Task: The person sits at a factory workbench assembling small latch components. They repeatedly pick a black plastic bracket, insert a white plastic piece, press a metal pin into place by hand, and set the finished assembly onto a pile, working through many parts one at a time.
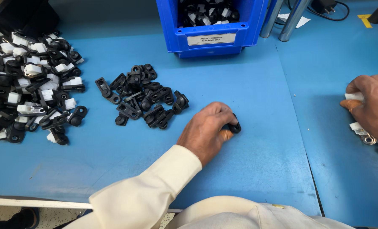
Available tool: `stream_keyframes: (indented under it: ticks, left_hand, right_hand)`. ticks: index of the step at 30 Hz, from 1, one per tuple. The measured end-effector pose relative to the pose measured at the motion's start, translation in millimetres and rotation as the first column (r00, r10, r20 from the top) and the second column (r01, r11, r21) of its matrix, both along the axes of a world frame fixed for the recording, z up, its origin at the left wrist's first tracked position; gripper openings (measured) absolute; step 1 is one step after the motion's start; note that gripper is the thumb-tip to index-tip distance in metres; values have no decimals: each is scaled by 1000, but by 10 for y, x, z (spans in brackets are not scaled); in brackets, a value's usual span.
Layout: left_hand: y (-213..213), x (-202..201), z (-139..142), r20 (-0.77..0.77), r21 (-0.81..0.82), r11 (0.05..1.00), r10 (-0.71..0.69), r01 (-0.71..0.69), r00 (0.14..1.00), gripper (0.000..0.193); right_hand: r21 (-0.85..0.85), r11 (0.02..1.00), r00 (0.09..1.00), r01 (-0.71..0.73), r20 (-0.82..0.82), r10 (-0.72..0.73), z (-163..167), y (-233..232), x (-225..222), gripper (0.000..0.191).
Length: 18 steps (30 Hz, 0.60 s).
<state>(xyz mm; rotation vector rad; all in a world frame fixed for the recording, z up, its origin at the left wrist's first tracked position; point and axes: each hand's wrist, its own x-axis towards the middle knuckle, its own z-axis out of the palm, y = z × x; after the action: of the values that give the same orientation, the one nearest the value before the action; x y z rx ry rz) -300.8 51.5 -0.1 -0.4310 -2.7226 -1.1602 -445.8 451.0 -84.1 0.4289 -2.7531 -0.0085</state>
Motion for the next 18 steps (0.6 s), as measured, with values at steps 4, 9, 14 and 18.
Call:
stream_keyframes:
  ticks: [4, 9, 14, 18]
  left_hand:
    - [-59, 147, 58, 45, 136, 985, 99, -104, 994, 35]
    - [22, -12, 109, 358, 16, 926, 347, -377, 867, 37]
    - [149, -217, 138, 430, -151, 928, 372, -340, 823, 25]
    - [182, -232, 103, 446, -166, 911, 411, -378, 795, 15]
  right_hand:
    - [-291, 957, 993, -15, 110, 49, 290, -297, 71, 40]
    - [-599, 799, 972, 53, 214, 96, 660, -1070, 453, 36]
    - [-640, 759, 972, 119, 232, 42, 598, -1718, 975, 32]
    - [-530, 848, 993, -5, 95, 65, 611, -1765, 1117, 36]
